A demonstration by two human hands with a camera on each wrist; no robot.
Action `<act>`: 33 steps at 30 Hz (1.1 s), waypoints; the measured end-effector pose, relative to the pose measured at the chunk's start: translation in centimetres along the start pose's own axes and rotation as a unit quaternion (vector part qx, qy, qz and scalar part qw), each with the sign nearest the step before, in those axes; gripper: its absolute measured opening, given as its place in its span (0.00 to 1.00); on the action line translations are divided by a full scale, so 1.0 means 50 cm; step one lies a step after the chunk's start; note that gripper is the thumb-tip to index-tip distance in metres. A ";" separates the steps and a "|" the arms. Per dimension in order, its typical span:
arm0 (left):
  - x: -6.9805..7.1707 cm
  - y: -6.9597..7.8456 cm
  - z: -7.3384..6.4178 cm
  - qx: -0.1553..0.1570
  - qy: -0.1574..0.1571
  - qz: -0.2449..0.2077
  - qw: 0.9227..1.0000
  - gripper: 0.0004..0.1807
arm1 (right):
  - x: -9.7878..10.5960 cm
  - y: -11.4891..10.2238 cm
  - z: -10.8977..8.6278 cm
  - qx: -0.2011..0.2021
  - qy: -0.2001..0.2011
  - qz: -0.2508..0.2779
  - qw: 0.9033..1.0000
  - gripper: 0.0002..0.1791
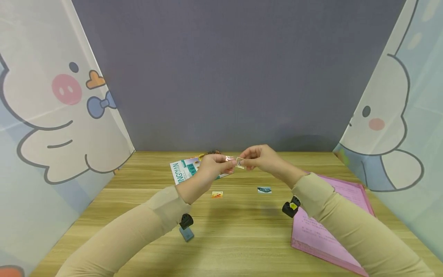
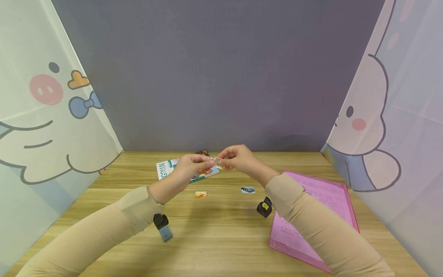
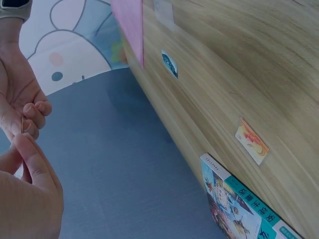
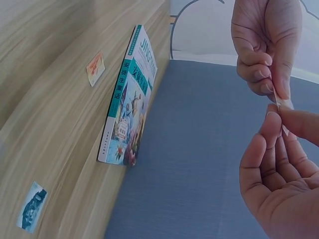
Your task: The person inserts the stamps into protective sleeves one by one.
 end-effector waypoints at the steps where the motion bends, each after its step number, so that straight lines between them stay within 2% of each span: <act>1: 0.000 0.000 0.000 0.000 0.001 0.002 1.000 0.11 | 0.000 -0.002 0.000 0.000 0.000 -0.005 1.000 0.12; 10: -0.002 0.005 -0.003 -0.002 -0.004 -0.003 1.000 0.10 | 0.004 -0.011 0.001 0.016 0.003 -0.050 0.999 0.12; 20: -0.008 0.013 -0.004 0.000 0.000 -0.015 1.000 0.10 | 0.010 -0.021 0.000 0.023 0.007 -0.068 0.997 0.11; 29: -0.011 0.017 -0.008 -0.019 0.027 -0.013 0.999 0.12 | 0.020 0.002 -0.004 0.016 0.021 -0.014 1.000 0.17; 33: -0.013 0.019 -0.007 -0.019 0.029 -0.021 0.999 0.12 | 0.019 0.003 -0.005 0.017 0.029 -0.003 0.999 0.16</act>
Point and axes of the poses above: each hand's wrist, its own z-axis towards the middle knuckle, its own x-axis out of the back of the hand, y = z × x, the point moved 2 cm from there along z, towards the middle knuckle, and after that the axes turned 3 degrees about z, right-handed, at the moved point
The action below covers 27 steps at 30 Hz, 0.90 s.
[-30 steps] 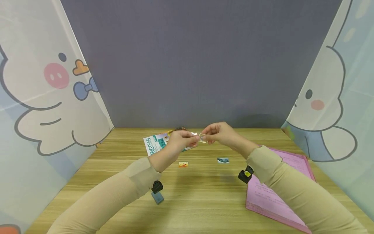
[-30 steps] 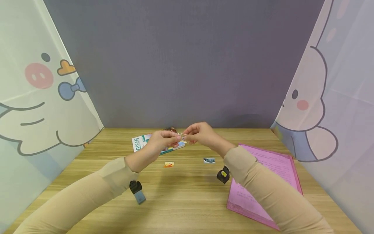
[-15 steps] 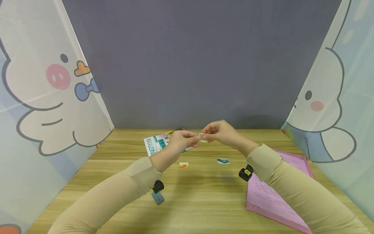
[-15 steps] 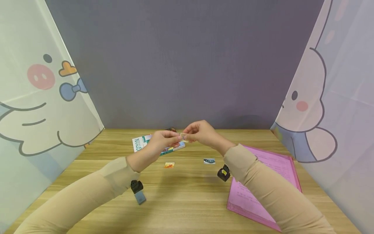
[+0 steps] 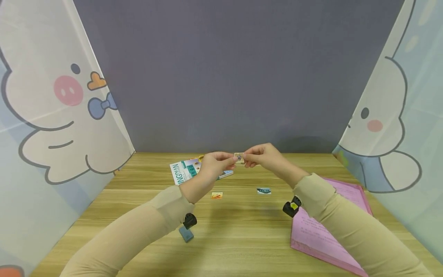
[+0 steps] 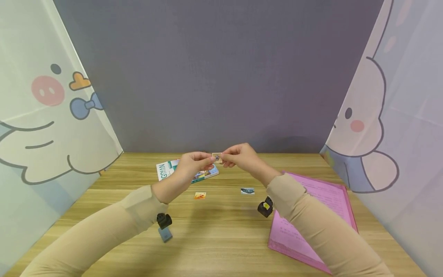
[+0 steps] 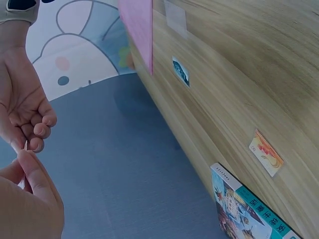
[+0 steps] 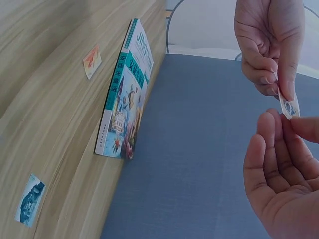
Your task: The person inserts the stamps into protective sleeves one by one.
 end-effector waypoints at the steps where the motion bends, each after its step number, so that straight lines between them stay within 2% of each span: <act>1: 0.000 0.000 0.000 0.001 0.000 0.000 1.000 0.12 | 0.000 0.000 0.000 0.002 0.003 0.001 1.000 0.17; 10: -0.004 0.004 0.001 0.007 0.002 0.002 1.000 0.13 | -0.008 0.002 -0.002 -0.012 0.041 0.026 0.999 0.16; 17: -0.010 0.001 0.006 0.007 -0.006 -0.001 1.000 0.13 | -0.012 0.009 -0.008 -0.013 0.057 0.058 0.997 0.17; 27: -0.016 -0.001 0.011 -0.002 -0.012 -0.014 1.000 0.11 | -0.015 0.007 -0.007 -0.023 0.065 0.065 0.995 0.17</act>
Point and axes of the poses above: each hand's wrist, its own z-axis towards the middle knuckle, its own x-axis out of the back of the hand, y = z × x, the point moved 2 cm from there along z, towards the middle knuckle, and after that the axes turned 3 degrees about z, right-handed, at the moved point
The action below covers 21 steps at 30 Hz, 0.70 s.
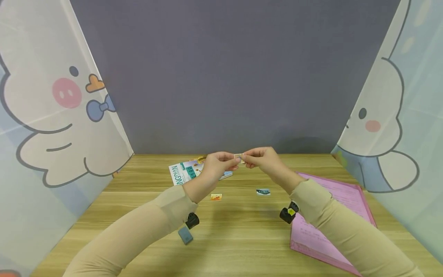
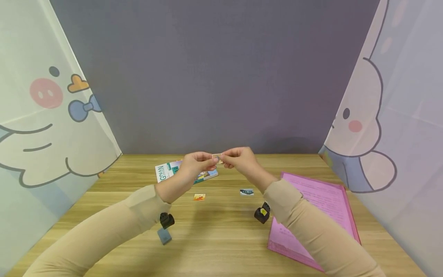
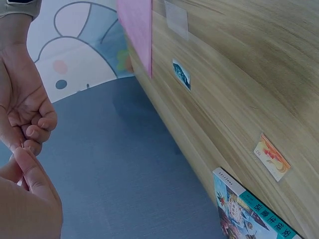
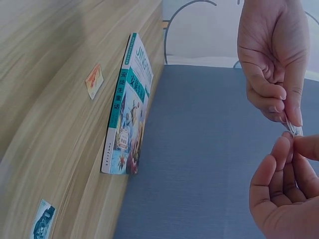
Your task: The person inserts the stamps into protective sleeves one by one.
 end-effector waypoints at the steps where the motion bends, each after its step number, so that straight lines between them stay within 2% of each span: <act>1: 0.000 -0.001 0.001 0.000 0.001 0.002 1.000 0.11 | -0.001 0.001 0.001 0.000 0.000 0.000 1.000 0.16; 7: 0.001 -0.004 0.005 -0.002 0.001 -0.001 1.000 0.10 | -0.006 0.003 0.002 0.001 0.006 -0.003 1.000 0.16; 13: 0.007 -0.001 0.004 -0.012 -0.008 -0.006 1.000 0.12 | -0.002 0.002 0.000 0.000 0.033 0.004 0.999 0.15; 21: 0.024 -0.003 0.003 -0.030 0.017 -0.020 0.999 0.10 | 0.009 0.004 0.001 0.000 0.041 0.015 0.999 0.16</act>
Point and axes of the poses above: each hand's wrist, its own z-axis towards the middle knuckle, its own x-axis out of the back of the hand, y = z × x, the point moved 2 cm from there along z, towards the middle knuckle, and after that the axes turned 3 degrees about z, right-handed, at the moved point
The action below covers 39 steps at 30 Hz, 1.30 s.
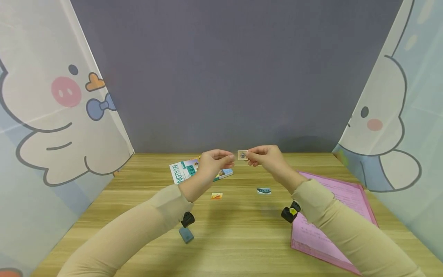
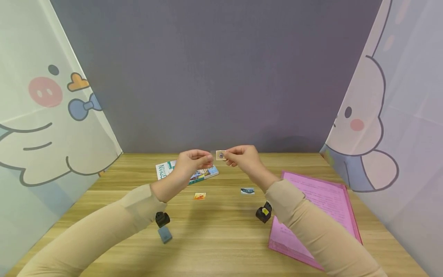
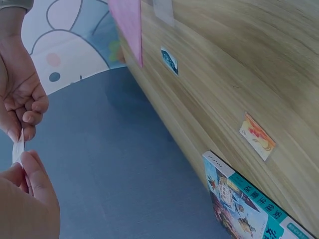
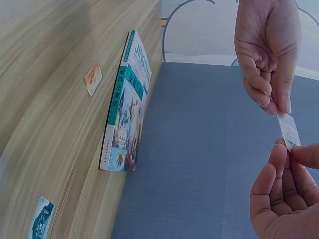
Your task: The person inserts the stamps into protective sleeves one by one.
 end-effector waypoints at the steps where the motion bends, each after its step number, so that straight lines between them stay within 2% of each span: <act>1: 0.001 0.005 -0.004 0.001 -0.001 0.000 1.000 0.10 | 0.000 0.000 0.000 -0.001 -0.002 0.000 1.000 0.16; 9: -0.001 0.000 0.002 -0.006 0.004 0.011 1.000 0.09 | 0.000 -0.003 -0.001 -0.009 -0.017 0.004 1.000 0.17; 22: -0.002 -0.002 -0.003 0.006 0.006 0.012 1.000 0.09 | 0.000 0.002 0.002 -0.009 -0.069 0.054 0.996 0.17; 39: -0.001 0.001 -0.011 0.009 0.009 -0.002 1.000 0.08 | -0.002 0.009 0.002 -0.028 -0.087 0.075 0.993 0.16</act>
Point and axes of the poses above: each hand's wrist, its own z-axis towards the middle knuckle, its own x-axis out of the back of the hand, y = z × x, the point moved 2 cm from there along z, towards the middle knuckle, and after that the axes turned 3 degrees about z, right-handed, at the moved point
